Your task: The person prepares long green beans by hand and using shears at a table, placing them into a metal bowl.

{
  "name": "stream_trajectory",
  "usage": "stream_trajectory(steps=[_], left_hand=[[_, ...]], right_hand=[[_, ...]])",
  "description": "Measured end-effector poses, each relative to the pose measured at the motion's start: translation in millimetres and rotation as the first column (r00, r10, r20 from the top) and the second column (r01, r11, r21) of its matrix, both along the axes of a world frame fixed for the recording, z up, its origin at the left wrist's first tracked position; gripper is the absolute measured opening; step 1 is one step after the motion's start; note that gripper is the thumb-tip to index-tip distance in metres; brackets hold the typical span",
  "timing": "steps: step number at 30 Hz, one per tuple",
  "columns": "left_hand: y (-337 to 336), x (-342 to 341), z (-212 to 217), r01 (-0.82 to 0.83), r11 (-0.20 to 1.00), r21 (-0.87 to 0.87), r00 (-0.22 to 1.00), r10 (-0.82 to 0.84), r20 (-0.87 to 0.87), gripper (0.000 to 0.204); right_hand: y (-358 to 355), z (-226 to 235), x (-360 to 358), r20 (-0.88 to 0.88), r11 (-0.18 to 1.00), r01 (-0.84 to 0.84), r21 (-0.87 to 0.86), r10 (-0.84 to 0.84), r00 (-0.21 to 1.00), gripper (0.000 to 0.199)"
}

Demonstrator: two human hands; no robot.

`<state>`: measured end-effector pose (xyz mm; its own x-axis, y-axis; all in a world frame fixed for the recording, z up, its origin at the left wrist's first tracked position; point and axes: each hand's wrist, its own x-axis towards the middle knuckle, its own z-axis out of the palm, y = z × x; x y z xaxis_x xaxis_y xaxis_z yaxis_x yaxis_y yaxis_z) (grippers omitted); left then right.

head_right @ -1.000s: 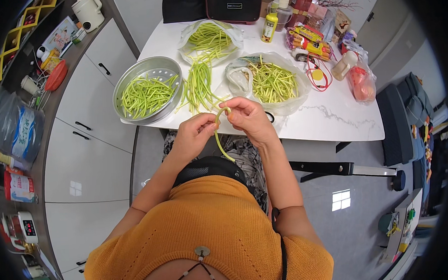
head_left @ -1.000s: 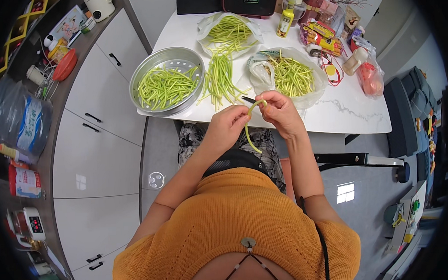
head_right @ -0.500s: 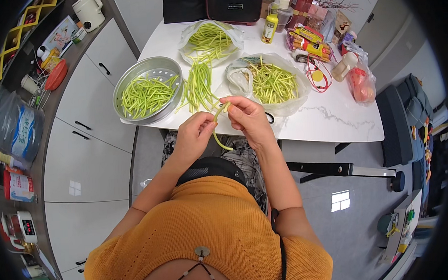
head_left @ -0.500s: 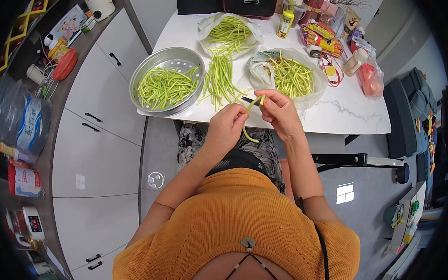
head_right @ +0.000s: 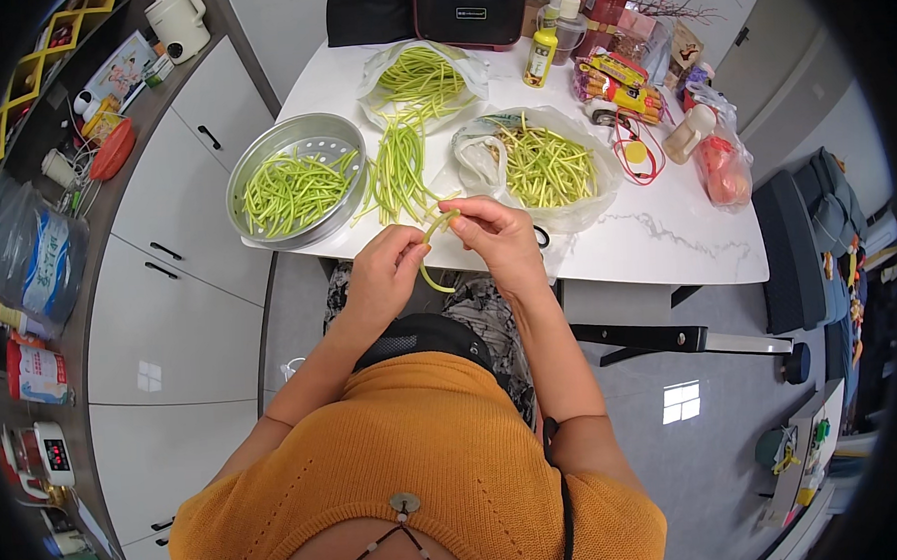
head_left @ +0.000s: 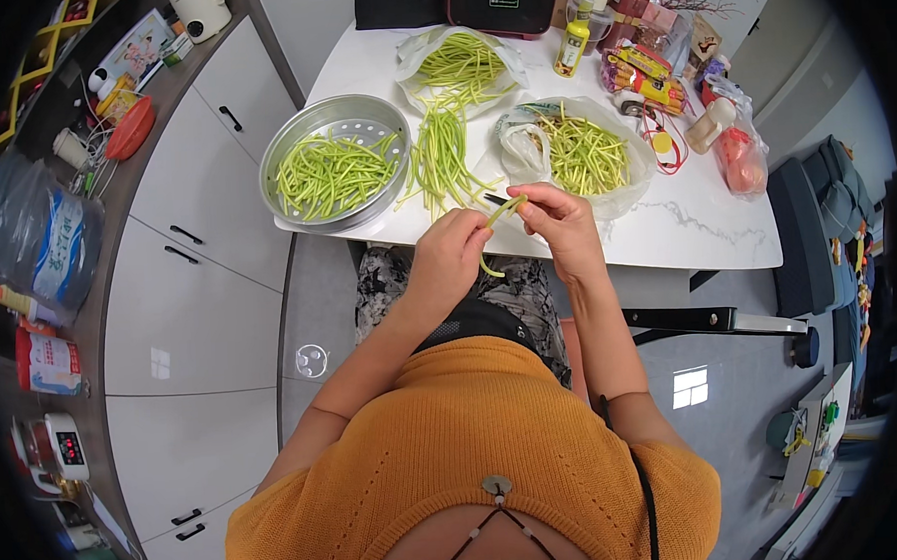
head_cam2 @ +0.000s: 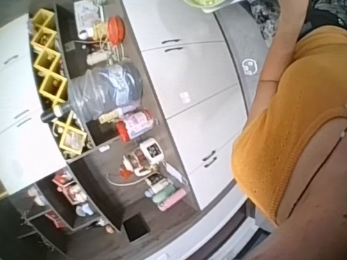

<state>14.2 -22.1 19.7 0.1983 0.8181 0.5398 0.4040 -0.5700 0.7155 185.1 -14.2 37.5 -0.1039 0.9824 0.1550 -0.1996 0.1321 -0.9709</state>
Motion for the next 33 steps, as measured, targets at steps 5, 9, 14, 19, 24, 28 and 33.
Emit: stream_trajectory(steps=[5,9,14,19,24,28,33], left_hand=[[1,0,1,-0.018,0.999,0.028,1.000,0.019,-0.017,0.008],[4,-2,2,-0.070,0.996,0.057,0.995,0.074,-0.070,0.009],[2,-3,7,-0.117,0.989,0.087,0.984,0.127,-0.128,0.012],[6,-11,21,-0.143,0.964,0.224,0.967,0.184,-0.176,0.011],[19,-19,21,-0.078,0.984,0.160,0.987,0.099,-0.125,0.011],[20,-16,12,0.118,0.993,-0.011,0.993,-0.118,-0.016,0.012],[5,-5,11,0.278,0.931,-0.237,0.958,-0.249,0.146,0.014]], right_hand=[[4,-4,0,0.178,0.984,0.112,0.137,-0.136,0.975,0.022],[4,-11,-3,0.298,0.927,0.250,0.279,-0.331,0.895,0.023],[-5,3,-9,0.508,0.842,0.273,0.466,-0.507,0.696,0.014],[0,6,0,0.569,0.681,0.080,0.728,-0.665,0.484,0.007],[2,10,14,0.547,0.946,-0.102,0.308,-0.088,0.833,0.008],[5,-1,19,0.182,0.967,-0.228,0.109,0.206,0.961,0.010],[2,1,10,0.054,0.993,-0.113,0.035,0.111,0.992,0.009]])
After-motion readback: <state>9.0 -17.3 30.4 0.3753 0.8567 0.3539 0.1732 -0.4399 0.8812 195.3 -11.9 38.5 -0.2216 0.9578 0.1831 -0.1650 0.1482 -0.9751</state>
